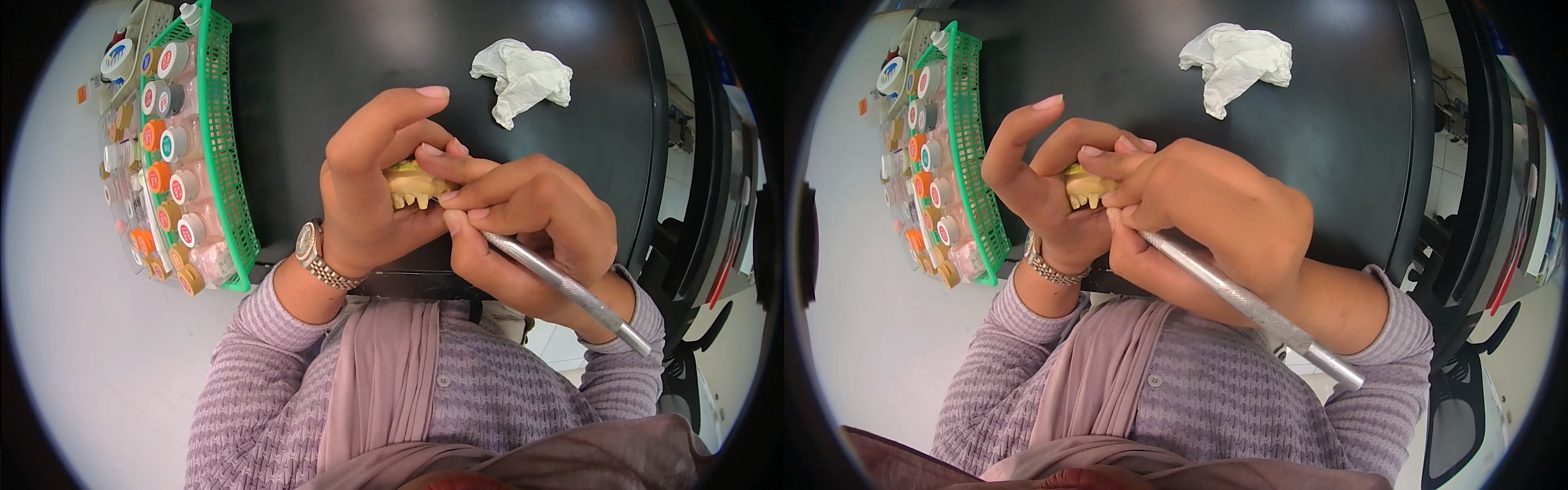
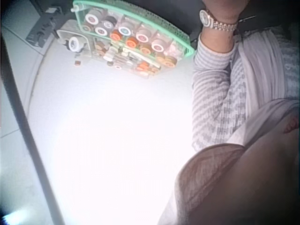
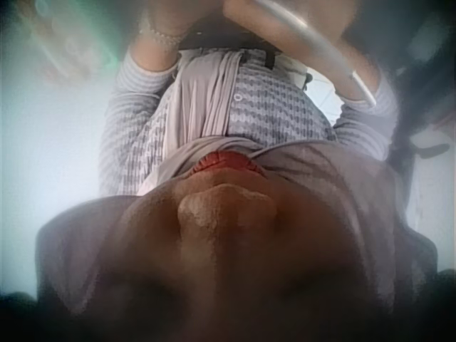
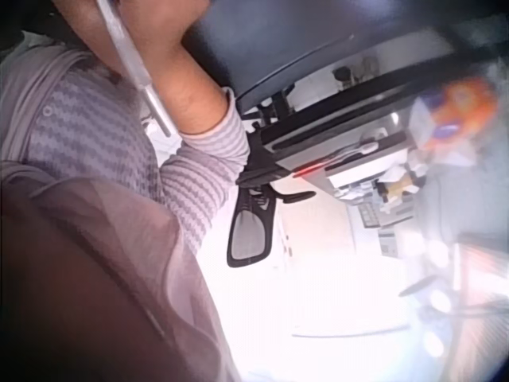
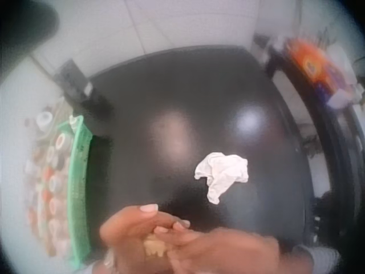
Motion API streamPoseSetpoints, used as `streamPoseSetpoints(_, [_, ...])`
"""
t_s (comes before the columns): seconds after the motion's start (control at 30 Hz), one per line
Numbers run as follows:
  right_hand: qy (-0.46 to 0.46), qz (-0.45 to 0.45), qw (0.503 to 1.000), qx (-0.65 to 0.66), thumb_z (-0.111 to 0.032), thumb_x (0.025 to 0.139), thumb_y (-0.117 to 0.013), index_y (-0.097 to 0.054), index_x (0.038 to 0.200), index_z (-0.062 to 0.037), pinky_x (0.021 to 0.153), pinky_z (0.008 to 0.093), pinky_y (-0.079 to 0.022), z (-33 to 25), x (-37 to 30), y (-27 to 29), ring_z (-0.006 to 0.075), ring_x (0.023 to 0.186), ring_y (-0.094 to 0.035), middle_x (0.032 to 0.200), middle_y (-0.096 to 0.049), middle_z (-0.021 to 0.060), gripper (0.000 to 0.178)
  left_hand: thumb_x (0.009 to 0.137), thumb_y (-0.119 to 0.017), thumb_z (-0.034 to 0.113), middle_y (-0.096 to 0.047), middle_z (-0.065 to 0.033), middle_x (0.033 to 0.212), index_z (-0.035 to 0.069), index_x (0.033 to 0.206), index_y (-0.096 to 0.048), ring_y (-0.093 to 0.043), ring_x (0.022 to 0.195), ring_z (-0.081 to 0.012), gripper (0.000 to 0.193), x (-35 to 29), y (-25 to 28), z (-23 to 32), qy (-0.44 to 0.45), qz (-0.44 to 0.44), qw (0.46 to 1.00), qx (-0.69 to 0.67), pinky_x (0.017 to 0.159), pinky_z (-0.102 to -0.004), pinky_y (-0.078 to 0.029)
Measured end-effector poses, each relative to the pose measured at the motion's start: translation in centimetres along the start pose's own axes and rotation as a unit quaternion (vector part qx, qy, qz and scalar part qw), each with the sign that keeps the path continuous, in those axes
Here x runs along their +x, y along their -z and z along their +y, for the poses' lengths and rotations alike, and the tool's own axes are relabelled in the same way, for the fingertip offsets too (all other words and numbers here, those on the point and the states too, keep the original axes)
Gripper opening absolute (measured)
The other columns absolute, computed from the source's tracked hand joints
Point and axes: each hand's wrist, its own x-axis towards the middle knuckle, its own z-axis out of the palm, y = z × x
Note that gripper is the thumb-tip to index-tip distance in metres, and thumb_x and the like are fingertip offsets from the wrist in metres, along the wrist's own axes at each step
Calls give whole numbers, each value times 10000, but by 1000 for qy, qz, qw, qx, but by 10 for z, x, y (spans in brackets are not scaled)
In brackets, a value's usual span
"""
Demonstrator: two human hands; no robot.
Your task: The person carves a yellow dental model using a metal carving tool, scraping different parts of the teeth and gums.
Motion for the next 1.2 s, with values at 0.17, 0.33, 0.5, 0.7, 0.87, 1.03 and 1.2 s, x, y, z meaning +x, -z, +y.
streamPoseSetpoints(0.17, [-4, 5, 1000, -6, 116, 747, -669, -468, 764, 2, 767, 316, -569, 0, -1, -2, 363, 997, -648, 831, -623, 150, 232, 713, -766, -31, -474, -163, 1114, 33, 1237, -197, -631, 687, -183, 776, -1, 0, -2, -1, -5, 1000, -6, 632, -303, -604])
streamPoseSetpoints(0.33, [1, -7, 1000, -12, 117, 748, -666, -467, 769, 2, 772, 318, -568, -2, 0, -2, 359, 999, -648, 831, -623, 153, 231, 713, -768, -28, -460, -158, 1134, 33, 1238, -197, -630, 678, -184, 778, 1, 0, 1, -2, 1, 1000, 15, 625, -297, -603])
streamPoseSetpoints(0.5, [5, 1, 1000, 20, 110, 749, -666, -470, 765, -6, 771, 322, -563, 1, 3, 0, 358, 994, -651, 832, -630, 149, 228, 711, -771, -24, -457, -157, 1135, 28, 1239, -200, -629, 665, -182, 780, 1, 1, -2, -6, -2, 1000, 10, 606, -282, -596])
streamPoseSetpoints(0.7, [3, -17, 1000, 16, 103, 762, -656, -464, 785, -3, 815, 348, -555, 1, 0, 1, 379, 1014, -636, 859, -622, 160, 220, 716, -760, -30, -467, -163, 1124, 14, 1232, -210, -621, 654, -167, 756, 3, 0, 0, -10, 9, 1000, 24, 547, -244, -563])
streamPoseSetpoints(0.87, [-17, -9, 996, 92, 109, 767, -639, -466, 820, 8, 864, 380, -545, 4, 4, 3, 396, 1017, -628, 865, -615, 172, 207, 688, -803, 70, -498, -174, 1199, -29, 1226, -270, -637, 648, -162, 764, -1, -2, -1, 11, 46, 999, -22, 527, -237, -507])
streamPoseSetpoints(1.03, [-18, -16, 997, 73, 106, 759, -646, -474, 811, 10, 881, 406, -539, 0, 3, 5, 388, 1002, -637, 863, -621, 177, 203, 726, -732, -21, -475, -174, 1148, -12, 1239, -230, -606, 616, -145, 718, -2, 3, 2, 55, -5, 998, -37, 489, -221, -495])
streamPoseSetpoints(1.2, [12, -2, 999, 41, 93, 725, -678, -499, 783, 6, 831, 386, -547, 0, 5, 1, 347, 936, -659, 831, -629, 159, 208, 747, -690, -76, -530, -156, 979, 8, 1246, -212, -585, 585, -136, 696, 5, 3, 3, 15, -2, 1000, -9, 469, -218, -497])
